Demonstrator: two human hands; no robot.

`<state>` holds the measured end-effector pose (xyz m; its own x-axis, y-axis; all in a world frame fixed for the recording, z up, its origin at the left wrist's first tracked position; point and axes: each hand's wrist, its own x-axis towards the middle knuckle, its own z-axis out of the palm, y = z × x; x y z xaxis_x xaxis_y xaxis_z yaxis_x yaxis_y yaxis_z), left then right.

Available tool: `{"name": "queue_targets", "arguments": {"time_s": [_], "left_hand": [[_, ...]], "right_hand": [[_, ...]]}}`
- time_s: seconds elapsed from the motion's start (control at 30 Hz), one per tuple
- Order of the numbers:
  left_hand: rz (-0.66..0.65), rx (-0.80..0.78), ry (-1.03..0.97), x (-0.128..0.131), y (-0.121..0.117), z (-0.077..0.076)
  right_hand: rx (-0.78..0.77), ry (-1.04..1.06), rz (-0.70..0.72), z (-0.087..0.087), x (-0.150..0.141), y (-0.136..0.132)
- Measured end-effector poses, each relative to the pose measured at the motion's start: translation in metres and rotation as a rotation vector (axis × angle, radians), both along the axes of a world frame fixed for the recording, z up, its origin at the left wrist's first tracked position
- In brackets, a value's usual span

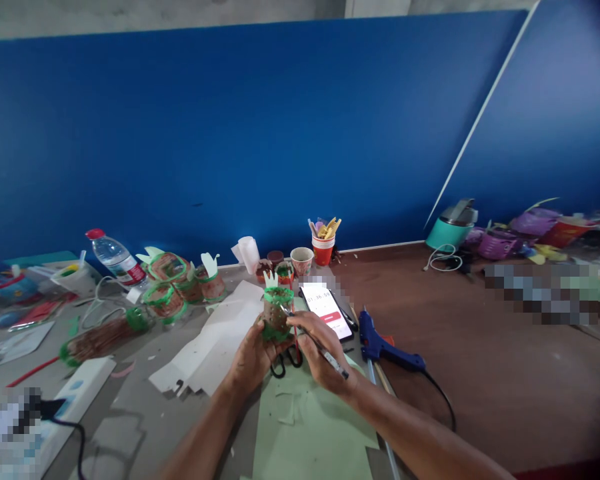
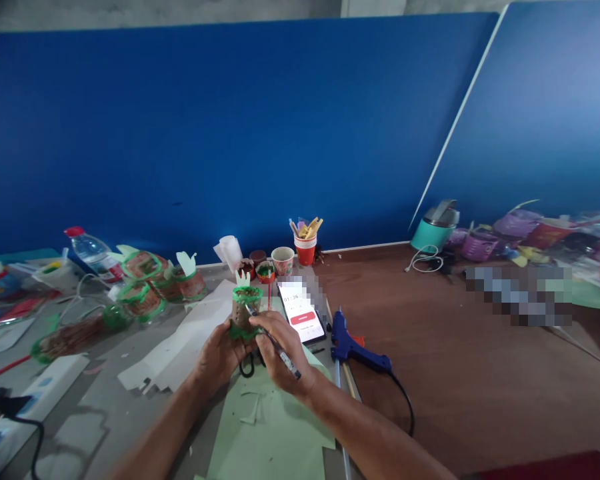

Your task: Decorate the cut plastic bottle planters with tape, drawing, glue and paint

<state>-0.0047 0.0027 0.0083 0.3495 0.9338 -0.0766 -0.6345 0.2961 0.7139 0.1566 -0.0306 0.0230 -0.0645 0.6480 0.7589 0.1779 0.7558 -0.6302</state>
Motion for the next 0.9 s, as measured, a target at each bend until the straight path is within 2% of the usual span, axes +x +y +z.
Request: {"name": "queue_targets", "arguments": {"time_s": [0.9], "left_hand": [[0.007,0.022,0.015,-0.0009,-0.0006,-0.0019]], "right_hand": [[-0.001,-0.01,-0.015,0.0055,0.0009,-0.0029]]}}
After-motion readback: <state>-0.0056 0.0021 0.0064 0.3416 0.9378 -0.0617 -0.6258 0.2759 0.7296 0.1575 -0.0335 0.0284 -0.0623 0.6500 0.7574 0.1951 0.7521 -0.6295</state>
